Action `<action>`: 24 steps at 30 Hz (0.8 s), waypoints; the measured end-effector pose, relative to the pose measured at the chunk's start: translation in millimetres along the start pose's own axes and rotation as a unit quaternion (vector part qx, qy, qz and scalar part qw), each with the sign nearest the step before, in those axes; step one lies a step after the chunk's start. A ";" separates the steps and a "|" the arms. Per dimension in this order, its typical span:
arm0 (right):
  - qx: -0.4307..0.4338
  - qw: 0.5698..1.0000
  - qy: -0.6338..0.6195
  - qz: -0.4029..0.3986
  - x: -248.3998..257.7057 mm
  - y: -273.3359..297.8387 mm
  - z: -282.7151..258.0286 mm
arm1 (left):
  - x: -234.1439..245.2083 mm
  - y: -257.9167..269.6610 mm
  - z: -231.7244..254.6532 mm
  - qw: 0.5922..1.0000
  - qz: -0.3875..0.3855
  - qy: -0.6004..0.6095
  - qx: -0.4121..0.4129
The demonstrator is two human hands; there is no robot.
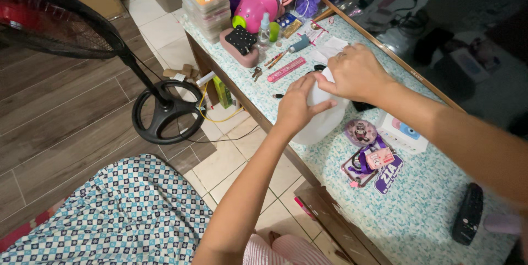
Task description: The person unscrews the cap of a large container, pours liquid into a small spray bottle, and screws the spray nozzle back onto the bottle. They then place a hairbrush into a drawer and pick up a small circular object.
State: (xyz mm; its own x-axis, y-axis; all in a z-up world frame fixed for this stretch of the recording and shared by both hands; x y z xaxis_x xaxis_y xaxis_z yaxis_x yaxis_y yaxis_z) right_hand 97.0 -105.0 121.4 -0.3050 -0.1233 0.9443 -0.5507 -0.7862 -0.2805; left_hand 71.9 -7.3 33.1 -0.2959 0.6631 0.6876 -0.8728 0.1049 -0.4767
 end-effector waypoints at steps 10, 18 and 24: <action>0.254 0.963 -0.068 0.063 16.5 -17.4 -27.9 | -7.0 2.1 -2.8 0.999 -0.008 -0.035 0.011; 0.113 0.992 -0.025 0.045 -10.1 -14.2 -12.0 | -4.4 4.9 3.3 0.999 0.032 -0.044 -0.002; 0.029 0.998 0.031 0.049 -18.1 -5.7 -9.2 | -6.6 4.9 5.9 0.999 0.008 -0.048 0.005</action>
State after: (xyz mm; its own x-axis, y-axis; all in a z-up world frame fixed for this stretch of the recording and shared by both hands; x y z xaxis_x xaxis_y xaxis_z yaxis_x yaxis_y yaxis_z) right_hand 98.5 -92.6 104.2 -0.4036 -0.1654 0.8999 -0.4703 -0.8061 -0.3591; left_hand 67.3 -15.5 29.4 -0.3453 0.5904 0.7295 -0.8715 0.0867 -0.4826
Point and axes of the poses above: each hand's wrist, its own y-axis away from the middle knuckle, its own x-axis out of the back of the hand, z = x × y, the point moved 8 cm from there along -y, towards the middle knuckle, and after that the axes turned 15 degrees about -y, right-handed, at the moved point
